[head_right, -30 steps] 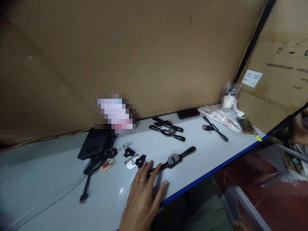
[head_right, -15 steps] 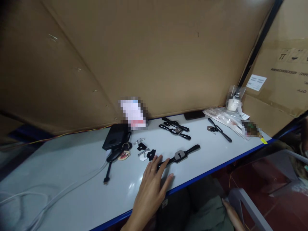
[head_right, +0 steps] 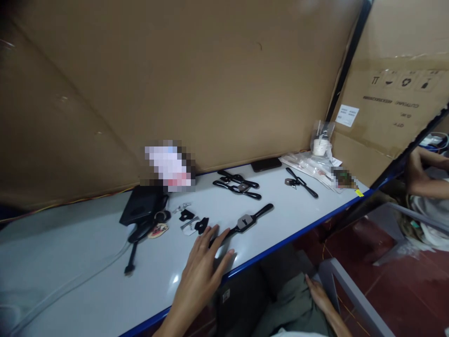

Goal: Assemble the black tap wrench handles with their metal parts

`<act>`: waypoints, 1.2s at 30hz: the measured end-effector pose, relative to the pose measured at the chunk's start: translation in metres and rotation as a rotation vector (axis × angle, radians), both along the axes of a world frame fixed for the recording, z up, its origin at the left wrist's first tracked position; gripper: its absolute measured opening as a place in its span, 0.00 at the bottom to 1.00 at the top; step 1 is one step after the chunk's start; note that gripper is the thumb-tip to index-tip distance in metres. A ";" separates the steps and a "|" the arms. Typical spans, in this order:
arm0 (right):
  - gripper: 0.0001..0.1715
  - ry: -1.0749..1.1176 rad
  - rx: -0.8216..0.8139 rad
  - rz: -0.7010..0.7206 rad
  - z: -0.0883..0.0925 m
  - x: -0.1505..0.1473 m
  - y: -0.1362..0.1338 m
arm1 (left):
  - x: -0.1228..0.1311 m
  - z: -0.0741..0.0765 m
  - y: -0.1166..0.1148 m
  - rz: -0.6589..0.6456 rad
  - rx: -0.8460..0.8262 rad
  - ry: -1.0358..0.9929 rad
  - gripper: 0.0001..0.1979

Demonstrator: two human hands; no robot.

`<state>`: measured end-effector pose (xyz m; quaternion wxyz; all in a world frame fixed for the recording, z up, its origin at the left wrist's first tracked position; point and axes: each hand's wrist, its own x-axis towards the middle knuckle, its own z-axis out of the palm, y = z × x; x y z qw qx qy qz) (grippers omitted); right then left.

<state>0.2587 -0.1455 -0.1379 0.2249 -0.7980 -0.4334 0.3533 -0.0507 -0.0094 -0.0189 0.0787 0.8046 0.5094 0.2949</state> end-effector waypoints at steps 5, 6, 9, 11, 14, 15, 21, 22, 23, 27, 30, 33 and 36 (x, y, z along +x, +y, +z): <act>0.35 -0.171 -0.180 0.111 0.002 0.019 0.003 | 0.000 0.001 -0.002 0.008 -0.026 -0.010 0.26; 0.33 -0.215 -0.206 0.165 0.014 0.019 0.004 | 0.000 0.002 -0.003 0.013 -0.033 -0.014 0.26; 0.30 -0.162 -0.097 0.356 0.069 0.009 0.013 | 0.000 0.003 -0.005 0.028 -0.054 -0.038 0.26; 0.30 -0.051 0.049 0.389 0.112 0.000 0.022 | 0.000 0.003 -0.005 0.036 -0.052 -0.058 0.25; 0.25 -0.030 0.215 0.426 0.168 -0.002 0.047 | -0.001 0.001 -0.003 0.025 -0.004 -0.046 0.26; 0.24 -0.039 0.283 0.435 0.180 0.001 0.059 | -0.001 0.000 -0.002 0.017 0.017 -0.031 0.26; 0.17 -0.418 0.467 0.320 0.197 0.049 0.153 | 0.006 -0.002 0.003 0.067 0.074 0.005 0.26; 0.16 -0.481 0.458 0.312 0.194 0.054 0.168 | 0.010 -0.001 0.004 0.078 0.080 0.006 0.26; 0.17 -0.532 0.454 0.311 0.191 0.057 0.181 | 0.014 0.000 0.004 0.084 0.087 0.004 0.26; 0.22 -0.666 0.448 0.380 0.180 0.054 0.218 | 0.035 0.010 0.010 0.081 0.084 -0.025 0.27; 0.21 -0.736 0.460 0.426 0.172 0.048 0.230 | 0.046 0.016 0.016 0.083 0.029 -0.029 0.27; 0.15 -0.732 0.507 0.445 0.164 0.045 0.231 | 0.051 0.018 0.021 0.092 -0.020 -0.014 0.26; 0.12 -0.613 0.585 0.527 0.157 0.040 0.222 | 0.053 0.017 0.023 0.116 -0.057 0.012 0.23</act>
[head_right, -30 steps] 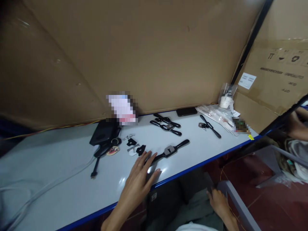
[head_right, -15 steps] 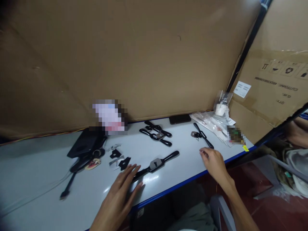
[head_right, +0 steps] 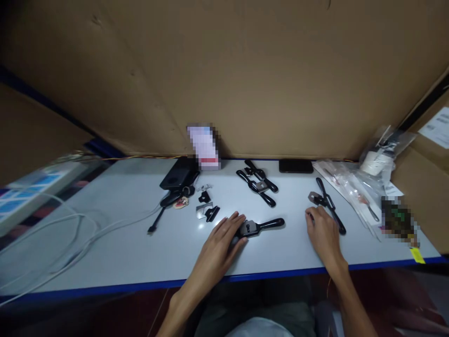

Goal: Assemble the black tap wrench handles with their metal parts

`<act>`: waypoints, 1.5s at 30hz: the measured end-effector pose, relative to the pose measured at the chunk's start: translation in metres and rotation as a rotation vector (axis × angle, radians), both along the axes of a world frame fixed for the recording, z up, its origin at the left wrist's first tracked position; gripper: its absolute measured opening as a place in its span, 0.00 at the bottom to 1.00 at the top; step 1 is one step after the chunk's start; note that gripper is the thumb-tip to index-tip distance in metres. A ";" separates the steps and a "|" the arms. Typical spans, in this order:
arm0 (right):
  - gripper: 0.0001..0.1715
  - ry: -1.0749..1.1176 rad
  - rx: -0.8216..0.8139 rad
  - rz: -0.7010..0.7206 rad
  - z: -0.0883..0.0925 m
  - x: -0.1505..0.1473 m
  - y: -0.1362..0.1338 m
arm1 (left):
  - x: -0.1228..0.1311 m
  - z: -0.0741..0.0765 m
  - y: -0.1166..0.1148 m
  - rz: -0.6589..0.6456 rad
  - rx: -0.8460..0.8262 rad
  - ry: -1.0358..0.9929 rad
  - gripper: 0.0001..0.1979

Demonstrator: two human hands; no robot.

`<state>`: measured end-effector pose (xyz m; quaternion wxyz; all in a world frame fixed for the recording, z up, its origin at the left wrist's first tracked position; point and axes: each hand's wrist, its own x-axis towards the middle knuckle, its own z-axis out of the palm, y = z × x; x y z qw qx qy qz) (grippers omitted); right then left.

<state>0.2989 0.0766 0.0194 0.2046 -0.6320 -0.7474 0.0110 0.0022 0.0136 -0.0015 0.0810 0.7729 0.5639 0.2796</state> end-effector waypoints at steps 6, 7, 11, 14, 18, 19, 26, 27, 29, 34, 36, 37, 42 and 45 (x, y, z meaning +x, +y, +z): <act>0.14 0.164 -0.039 0.169 -0.005 -0.021 -0.027 | -0.001 -0.002 0.000 -0.013 0.014 0.025 0.21; 0.14 0.185 -0.052 0.177 -0.005 -0.024 -0.030 | -0.001 -0.002 0.001 -0.014 0.021 0.031 0.21; 0.19 0.210 -0.075 0.180 -0.003 -0.032 -0.039 | -0.004 -0.005 0.002 -0.028 0.035 0.045 0.20; 0.19 0.264 -0.077 0.166 0.000 -0.031 -0.039 | -0.007 -0.009 0.003 -0.041 0.072 0.044 0.21; 0.16 0.274 0.002 0.023 0.013 -0.009 -0.023 | -0.010 -0.016 0.007 -0.040 0.114 0.032 0.22; 0.15 0.230 0.035 -0.042 0.019 -0.001 -0.017 | -0.010 -0.017 0.007 -0.043 0.117 0.026 0.21; 0.19 -0.303 -0.149 -0.132 0.039 0.022 0.021 | -0.005 -0.012 0.005 -0.024 0.103 0.008 0.22; 0.19 -0.378 -0.168 -0.123 0.036 0.022 0.024 | -0.003 -0.010 0.004 -0.023 0.089 0.006 0.21; 0.17 -0.486 -0.157 -0.113 0.027 0.022 0.027 | 0.000 -0.005 0.002 -0.012 0.051 -0.003 0.19; 0.15 -0.589 0.015 -0.013 0.008 0.036 0.036 | 0.004 0.005 0.001 -0.009 -0.023 -0.012 0.19; 0.15 -0.549 0.099 0.019 0.008 0.041 0.038 | 0.003 0.007 0.001 -0.009 -0.033 -0.011 0.20; 0.16 -0.499 0.148 0.029 0.010 0.041 0.038 | 0.003 0.007 0.001 -0.010 -0.036 -0.010 0.20; 0.16 -0.035 0.352 0.170 0.030 0.001 0.019 | 0.003 0.008 0.000 -0.016 -0.053 -0.009 0.20; 0.13 0.076 0.349 0.408 0.034 -0.047 -0.001 | 0.002 0.006 0.001 -0.018 -0.059 -0.005 0.19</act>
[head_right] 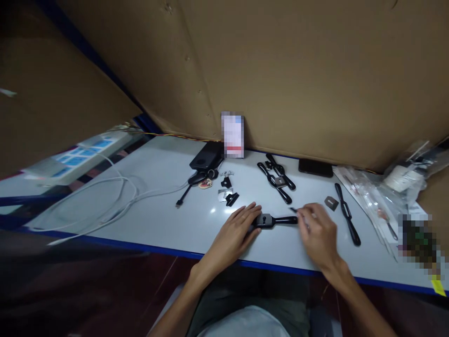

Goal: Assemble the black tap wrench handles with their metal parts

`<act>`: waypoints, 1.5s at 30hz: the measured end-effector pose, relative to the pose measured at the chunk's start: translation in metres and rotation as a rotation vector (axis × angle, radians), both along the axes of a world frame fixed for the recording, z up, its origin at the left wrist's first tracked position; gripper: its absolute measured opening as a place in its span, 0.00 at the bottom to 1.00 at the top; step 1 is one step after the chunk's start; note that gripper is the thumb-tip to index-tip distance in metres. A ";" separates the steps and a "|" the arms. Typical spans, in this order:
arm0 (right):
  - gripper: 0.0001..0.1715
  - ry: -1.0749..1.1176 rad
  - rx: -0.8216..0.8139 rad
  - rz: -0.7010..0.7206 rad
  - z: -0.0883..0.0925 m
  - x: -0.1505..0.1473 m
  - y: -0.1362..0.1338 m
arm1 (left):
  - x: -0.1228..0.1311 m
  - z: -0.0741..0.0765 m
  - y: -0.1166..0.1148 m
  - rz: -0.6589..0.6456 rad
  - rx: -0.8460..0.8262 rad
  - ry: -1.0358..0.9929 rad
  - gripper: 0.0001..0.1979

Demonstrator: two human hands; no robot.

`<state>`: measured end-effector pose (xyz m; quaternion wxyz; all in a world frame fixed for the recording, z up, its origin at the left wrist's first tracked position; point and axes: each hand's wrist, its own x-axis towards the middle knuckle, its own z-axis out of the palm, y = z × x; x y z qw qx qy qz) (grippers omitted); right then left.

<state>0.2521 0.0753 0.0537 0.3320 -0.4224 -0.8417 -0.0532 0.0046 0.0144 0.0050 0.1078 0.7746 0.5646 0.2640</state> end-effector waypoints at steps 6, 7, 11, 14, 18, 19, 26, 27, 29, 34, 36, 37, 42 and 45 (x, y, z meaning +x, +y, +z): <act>0.17 -0.337 0.151 0.263 -0.015 -0.056 -0.015 | -0.002 -0.003 -0.001 -0.024 0.024 -0.013 0.24; 0.16 -0.362 0.156 0.278 -0.018 -0.058 -0.016 | -0.002 -0.003 -0.001 -0.027 0.026 -0.018 0.25; 0.16 -0.345 0.104 0.269 -0.026 -0.055 -0.020 | -0.002 -0.004 -0.002 -0.020 0.039 -0.031 0.25; 0.19 -0.295 0.089 0.247 -0.030 -0.052 -0.024 | -0.001 -0.006 0.000 -0.010 0.065 -0.016 0.24; 0.21 -0.176 0.013 0.207 -0.034 -0.050 -0.022 | -0.001 -0.010 0.002 -0.008 0.089 0.019 0.23; 0.22 -0.151 -0.018 0.191 -0.034 -0.050 -0.021 | -0.001 -0.010 0.002 -0.008 0.090 0.024 0.23; 0.24 -0.126 -0.246 0.183 -0.040 -0.047 -0.014 | -0.004 -0.012 0.004 -0.017 0.087 -0.008 0.22; 0.24 -0.114 -0.263 0.177 -0.041 -0.046 -0.013 | -0.004 -0.012 0.004 -0.017 0.087 -0.012 0.22; 0.22 -0.079 -0.281 0.172 -0.042 -0.046 -0.013 | -0.004 -0.012 0.004 -0.016 0.086 -0.018 0.22; 0.20 -0.042 -0.285 0.229 -0.041 -0.043 -0.010 | -0.004 -0.012 0.005 -0.016 0.080 -0.008 0.22; 0.18 -0.056 -0.269 0.238 -0.041 -0.042 -0.010 | -0.004 -0.013 0.005 -0.014 0.076 -0.010 0.22; 0.17 -0.070 -0.253 0.237 -0.041 -0.042 -0.010 | -0.004 -0.013 0.005 -0.015 0.075 -0.015 0.22; 0.11 -0.162 -0.161 0.212 -0.041 -0.043 -0.013 | -0.004 -0.016 0.004 -0.014 0.082 -0.046 0.24; 0.10 -0.193 -0.135 0.199 -0.039 -0.045 -0.014 | -0.004 -0.017 0.004 -0.007 0.085 -0.042 0.25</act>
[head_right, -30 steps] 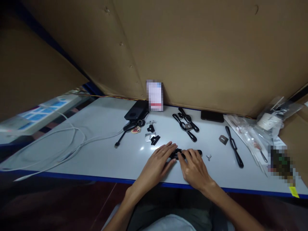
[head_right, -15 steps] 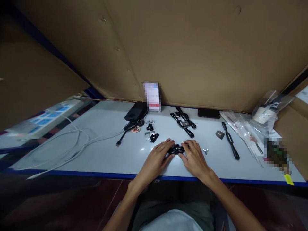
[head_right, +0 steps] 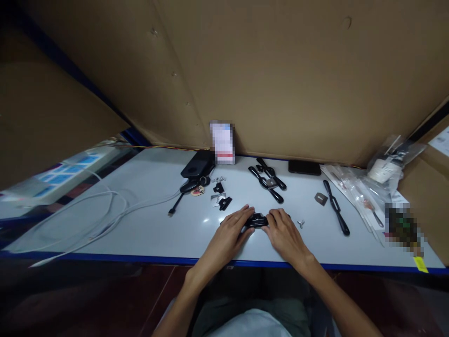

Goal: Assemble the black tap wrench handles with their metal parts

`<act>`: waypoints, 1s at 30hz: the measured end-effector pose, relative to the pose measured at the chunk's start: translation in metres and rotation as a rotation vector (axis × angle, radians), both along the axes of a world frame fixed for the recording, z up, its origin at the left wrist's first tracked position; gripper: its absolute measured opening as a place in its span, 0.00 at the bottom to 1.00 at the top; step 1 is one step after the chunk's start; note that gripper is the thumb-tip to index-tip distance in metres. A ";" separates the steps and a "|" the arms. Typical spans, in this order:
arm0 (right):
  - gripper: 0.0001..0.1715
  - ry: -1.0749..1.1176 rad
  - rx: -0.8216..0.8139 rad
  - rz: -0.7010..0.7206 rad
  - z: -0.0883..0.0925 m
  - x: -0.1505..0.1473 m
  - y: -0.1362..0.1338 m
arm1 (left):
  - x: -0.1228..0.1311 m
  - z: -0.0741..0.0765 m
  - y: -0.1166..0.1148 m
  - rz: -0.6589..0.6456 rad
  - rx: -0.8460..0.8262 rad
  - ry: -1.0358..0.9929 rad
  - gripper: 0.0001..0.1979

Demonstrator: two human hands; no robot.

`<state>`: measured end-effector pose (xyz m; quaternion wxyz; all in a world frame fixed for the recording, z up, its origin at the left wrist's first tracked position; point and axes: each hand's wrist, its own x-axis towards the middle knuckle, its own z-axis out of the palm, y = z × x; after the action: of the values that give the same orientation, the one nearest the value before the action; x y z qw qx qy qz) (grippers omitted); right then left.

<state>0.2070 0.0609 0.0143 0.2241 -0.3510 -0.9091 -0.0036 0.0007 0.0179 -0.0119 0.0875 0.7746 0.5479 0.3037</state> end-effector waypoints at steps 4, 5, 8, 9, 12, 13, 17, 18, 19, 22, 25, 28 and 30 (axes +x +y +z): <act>0.10 -0.023 0.009 -0.005 0.001 -0.002 -0.001 | 0.001 0.000 -0.001 -0.010 0.005 0.026 0.25; 0.11 -0.024 0.010 -0.009 0.001 -0.003 -0.002 | 0.001 0.000 -0.001 -0.008 0.007 0.032 0.25; 0.15 -0.015 0.007 -0.023 0.001 -0.004 -0.003 | 0.002 0.001 -0.002 0.008 0.001 0.034 0.27; 0.18 -0.014 0.004 -0.022 0.001 -0.004 -0.004 | 0.002 0.001 -0.003 0.015 -0.003 0.026 0.28; 0.24 -0.008 0.034 0.010 0.000 -0.002 -0.006 | 0.002 0.001 -0.004 0.029 -0.011 -0.005 0.29; 0.24 -0.004 0.058 0.028 -0.001 -0.001 -0.007 | 0.002 0.001 -0.004 0.029 -0.011 -0.008 0.28; 0.21 -0.007 0.122 0.070 -0.004 0.002 -0.009 | 0.001 0.001 -0.003 0.011 -0.006 0.020 0.24; 0.22 -0.017 0.121 0.070 -0.004 0.002 -0.009 | 0.001 0.002 -0.002 0.006 -0.005 0.026 0.24; 0.23 -0.029 0.116 0.066 -0.004 0.003 -0.009 | 0.000 0.002 -0.002 0.003 -0.005 0.030 0.24; 0.24 -0.047 0.098 0.064 -0.003 0.003 -0.009 | -0.001 0.003 -0.001 -0.013 -0.003 0.040 0.24; 0.26 -0.044 0.081 0.065 -0.003 0.003 -0.009 | -0.002 0.001 -0.001 -0.024 0.007 0.046 0.25; 0.27 -0.041 0.073 0.060 -0.004 0.003 -0.010 | -0.002 -0.001 -0.001 -0.023 0.024 0.038 0.26; 0.27 -0.043 0.069 0.055 -0.005 0.003 -0.010 | -0.001 -0.001 -0.001 -0.018 0.024 0.026 0.27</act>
<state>0.2096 0.0511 0.0097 0.2163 -0.3177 -0.9225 -0.0361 -0.0007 0.0165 -0.0124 0.0737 0.7842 0.5383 0.2996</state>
